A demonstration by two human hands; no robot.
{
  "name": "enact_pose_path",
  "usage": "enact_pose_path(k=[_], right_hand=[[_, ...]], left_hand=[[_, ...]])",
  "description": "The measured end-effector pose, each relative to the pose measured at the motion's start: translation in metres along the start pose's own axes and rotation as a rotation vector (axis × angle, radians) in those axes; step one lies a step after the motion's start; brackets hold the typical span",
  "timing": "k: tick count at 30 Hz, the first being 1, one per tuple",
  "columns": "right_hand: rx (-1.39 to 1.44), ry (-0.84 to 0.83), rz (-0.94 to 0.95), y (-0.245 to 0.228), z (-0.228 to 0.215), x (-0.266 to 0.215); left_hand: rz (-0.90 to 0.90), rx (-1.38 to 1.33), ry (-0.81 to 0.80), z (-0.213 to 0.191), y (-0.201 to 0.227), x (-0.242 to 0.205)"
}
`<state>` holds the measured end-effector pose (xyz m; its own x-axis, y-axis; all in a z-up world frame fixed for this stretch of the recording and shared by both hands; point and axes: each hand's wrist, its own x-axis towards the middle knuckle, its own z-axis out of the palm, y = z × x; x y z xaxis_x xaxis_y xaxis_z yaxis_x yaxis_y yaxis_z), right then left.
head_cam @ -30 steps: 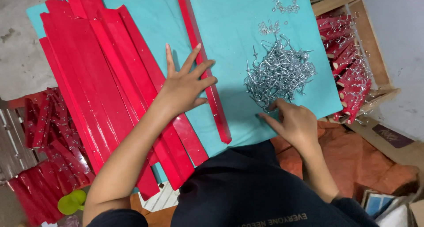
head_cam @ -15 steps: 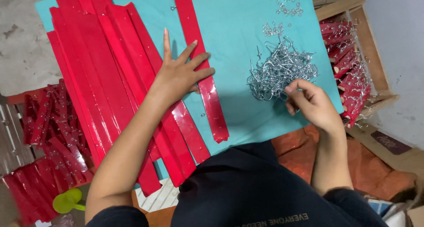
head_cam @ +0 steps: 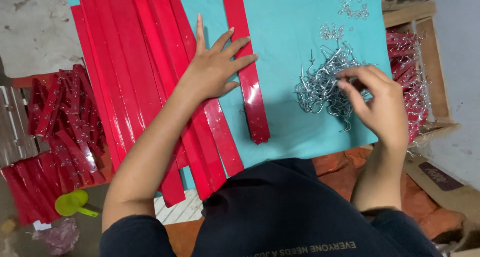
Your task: Attaching metal hooks to red plastic strips and placing them in a crate
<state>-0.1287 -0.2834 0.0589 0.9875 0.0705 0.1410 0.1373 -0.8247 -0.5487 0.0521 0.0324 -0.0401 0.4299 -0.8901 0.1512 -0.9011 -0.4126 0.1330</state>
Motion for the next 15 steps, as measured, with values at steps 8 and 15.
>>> enact_pose_path(k=[8,15], right_hand=[[-0.001,0.228,-0.085,-0.004,0.011,0.021],[-0.054,0.416,-0.144,0.008,0.017,0.030]], left_hand=[[0.021,-0.236,0.012,-0.017,0.011,0.001],[0.069,-0.314,-0.200,-0.015,0.027,0.008]])
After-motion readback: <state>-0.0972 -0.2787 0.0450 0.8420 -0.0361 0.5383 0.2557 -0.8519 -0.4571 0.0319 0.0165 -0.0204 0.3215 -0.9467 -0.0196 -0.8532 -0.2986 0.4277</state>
